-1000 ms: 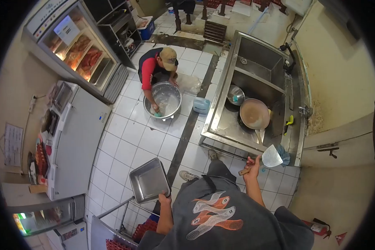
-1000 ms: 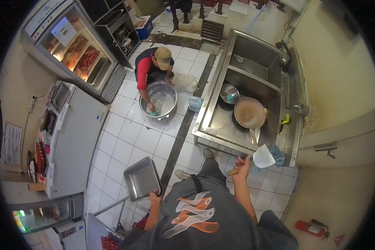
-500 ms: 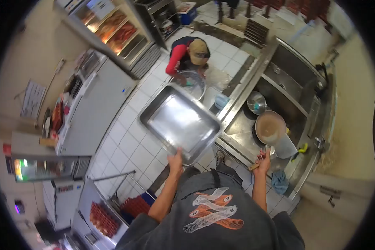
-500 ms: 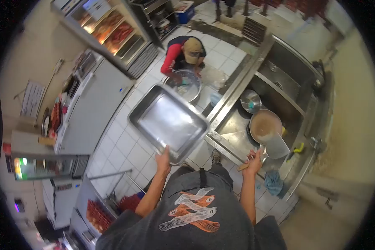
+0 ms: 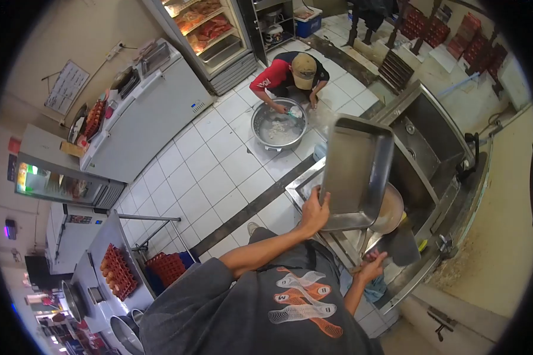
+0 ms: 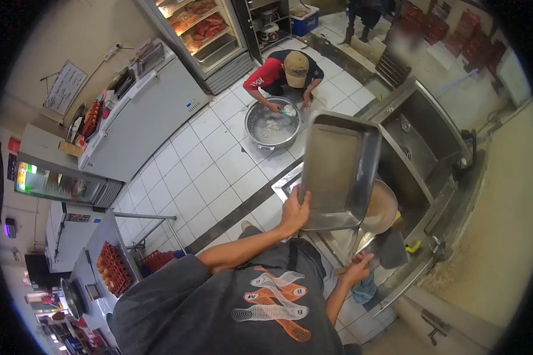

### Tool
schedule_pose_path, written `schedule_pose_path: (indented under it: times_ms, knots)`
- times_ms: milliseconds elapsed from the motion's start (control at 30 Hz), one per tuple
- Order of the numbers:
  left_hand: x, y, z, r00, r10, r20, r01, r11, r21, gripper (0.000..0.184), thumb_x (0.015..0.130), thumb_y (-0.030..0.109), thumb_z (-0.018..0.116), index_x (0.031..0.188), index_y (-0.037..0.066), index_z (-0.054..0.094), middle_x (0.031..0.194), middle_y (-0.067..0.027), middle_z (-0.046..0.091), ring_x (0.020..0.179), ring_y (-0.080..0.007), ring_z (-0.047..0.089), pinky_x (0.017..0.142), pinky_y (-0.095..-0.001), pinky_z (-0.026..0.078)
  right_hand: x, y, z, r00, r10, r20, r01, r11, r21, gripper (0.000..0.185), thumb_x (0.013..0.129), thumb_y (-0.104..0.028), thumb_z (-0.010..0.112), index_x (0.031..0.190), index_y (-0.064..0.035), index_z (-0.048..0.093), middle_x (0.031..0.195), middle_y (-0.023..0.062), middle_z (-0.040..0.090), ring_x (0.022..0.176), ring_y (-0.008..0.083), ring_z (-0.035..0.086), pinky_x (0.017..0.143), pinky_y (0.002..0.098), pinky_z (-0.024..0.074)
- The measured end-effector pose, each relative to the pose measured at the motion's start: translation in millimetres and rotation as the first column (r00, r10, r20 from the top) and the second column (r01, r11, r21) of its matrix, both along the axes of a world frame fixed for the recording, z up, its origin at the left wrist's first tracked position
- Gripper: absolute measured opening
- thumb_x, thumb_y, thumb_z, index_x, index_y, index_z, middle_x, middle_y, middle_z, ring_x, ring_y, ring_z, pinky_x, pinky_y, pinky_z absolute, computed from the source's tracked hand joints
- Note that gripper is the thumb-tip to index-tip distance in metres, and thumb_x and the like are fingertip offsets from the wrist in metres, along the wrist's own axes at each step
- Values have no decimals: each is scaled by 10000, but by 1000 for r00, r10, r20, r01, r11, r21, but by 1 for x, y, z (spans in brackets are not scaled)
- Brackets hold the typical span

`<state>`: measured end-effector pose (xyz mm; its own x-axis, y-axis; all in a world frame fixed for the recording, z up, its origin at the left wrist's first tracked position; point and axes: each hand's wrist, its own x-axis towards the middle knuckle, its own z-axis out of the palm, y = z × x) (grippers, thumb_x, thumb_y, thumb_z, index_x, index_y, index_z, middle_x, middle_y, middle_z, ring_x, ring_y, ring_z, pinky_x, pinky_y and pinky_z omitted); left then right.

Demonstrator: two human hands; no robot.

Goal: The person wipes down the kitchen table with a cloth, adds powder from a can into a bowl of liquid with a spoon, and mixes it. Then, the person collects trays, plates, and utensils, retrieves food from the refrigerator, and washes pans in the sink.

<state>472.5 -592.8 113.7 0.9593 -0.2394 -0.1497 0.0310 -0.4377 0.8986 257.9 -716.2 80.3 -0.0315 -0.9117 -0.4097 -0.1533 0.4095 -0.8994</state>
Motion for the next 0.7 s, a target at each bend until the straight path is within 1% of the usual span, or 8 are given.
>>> schedule_pose_path:
  times_ms: [100,367,467,500,533,600,667,700]
  knots:
    - [-3,-11,3,963,-66,262,91,992,-85,486,922,252,577,1301,-12,425,1073,-276,599,957,-428,602,823,-460,479,-16,-6,-11,999,-34,-43,31,998,-54,579,927,-544,514,999,16,642,758,46,554,668,125,539,441,256,391]
    - [20,-7,36,789,-256,559,288,957,32,735,835,131,638,1445,6,248,1013,-248,603,873,-409,604,766,-436,479,-18,-19,-7,995,5,-96,-17,992,-126,587,940,-532,494,1004,30,648,775,75,566,586,134,528,377,246,363]
    - [32,-5,42,949,-159,274,203,969,-142,748,833,106,623,1470,108,229,971,-223,620,851,-392,616,766,-425,483,-6,-26,-15,998,21,-63,-29,992,-125,590,947,-531,479,998,29,656,762,78,564,555,131,517,366,246,352]
    - [39,-7,31,972,-76,224,114,980,-163,685,881,164,596,1463,114,239,967,-225,632,865,-389,625,778,-416,483,-4,-30,-18,999,25,-46,-31,992,-125,591,949,-531,474,996,29,658,758,79,564,547,131,514,363,247,350]
    - [46,2,55,996,-89,-13,88,996,-25,645,912,223,581,1452,97,252,973,-248,638,905,-379,638,803,-421,482,0,-33,-19,998,55,-42,-60,991,-123,588,941,-536,487,976,24,663,744,71,566,563,128,520,375,248,355]
    - [69,14,-16,979,89,184,-90,996,1,691,935,334,549,1454,32,207,1065,-244,601,964,-400,608,867,-444,470,5,-37,-20,993,112,-43,-116,986,-118,583,925,-547,513,937,14,673,715,56,570,595,121,533,398,250,364]
    - [82,53,-45,970,236,50,-233,970,-66,639,913,260,601,1415,26,283,1085,-192,598,978,-317,607,906,-405,470,21,-34,-4,987,159,-36,-162,981,-109,578,932,-538,506,932,16,671,719,60,572,596,118,531,398,248,361]
    - [75,77,-23,952,235,-196,-282,922,-265,599,894,193,623,1385,27,324,1087,-170,593,983,-281,597,896,-388,477,25,-32,2,982,187,-39,-190,977,-102,576,936,-533,502,929,18,670,720,62,573,596,117,530,397,247,359]
